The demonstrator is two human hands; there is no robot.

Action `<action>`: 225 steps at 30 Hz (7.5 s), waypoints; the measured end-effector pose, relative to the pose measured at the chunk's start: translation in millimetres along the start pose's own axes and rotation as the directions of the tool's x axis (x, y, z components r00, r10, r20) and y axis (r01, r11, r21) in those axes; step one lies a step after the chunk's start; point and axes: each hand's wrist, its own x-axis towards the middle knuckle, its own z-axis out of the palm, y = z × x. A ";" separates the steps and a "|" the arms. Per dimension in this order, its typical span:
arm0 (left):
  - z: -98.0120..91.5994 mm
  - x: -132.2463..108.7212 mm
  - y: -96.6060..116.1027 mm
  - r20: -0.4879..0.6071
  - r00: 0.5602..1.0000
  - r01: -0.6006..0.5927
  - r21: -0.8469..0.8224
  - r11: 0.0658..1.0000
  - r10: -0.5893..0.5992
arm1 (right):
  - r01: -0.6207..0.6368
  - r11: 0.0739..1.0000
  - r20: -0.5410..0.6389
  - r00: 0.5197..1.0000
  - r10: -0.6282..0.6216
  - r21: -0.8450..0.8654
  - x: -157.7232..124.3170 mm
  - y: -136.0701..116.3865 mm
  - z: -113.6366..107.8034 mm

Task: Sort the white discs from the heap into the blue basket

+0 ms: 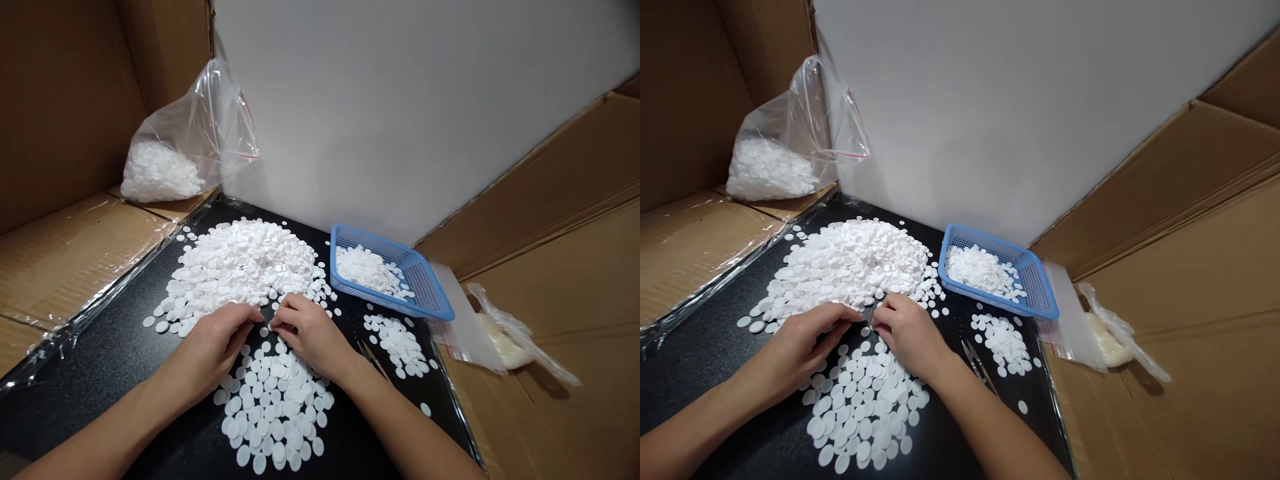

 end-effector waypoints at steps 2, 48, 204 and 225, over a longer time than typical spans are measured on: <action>1.0 -0.2 0.8 0.049 0.999 0.007 -0.025 1.000 -0.006 | 0.023 0.999 0.016 1.000 -0.023 -0.022 0.2 -1.5 -1.1; -3.2 -9.9 16.1 0.365 0.930 0.027 -0.176 0.984 0.040 | -0.472 0.798 0.173 0.881 0.440 0.375 -0.4 -1.0 -25.2; -5.9 -8.9 20.2 0.474 0.873 -0.006 -0.230 0.973 0.117 | 0.108 0.993 -0.031 0.993 -0.110 -0.050 19.8 7.5 8.0; 18.7 6.8 -11.0 -0.002 0.989 -0.148 0.119 0.982 0.150 | -0.113 0.994 0.039 0.993 0.114 -0.008 -4.5 11.2 -16.9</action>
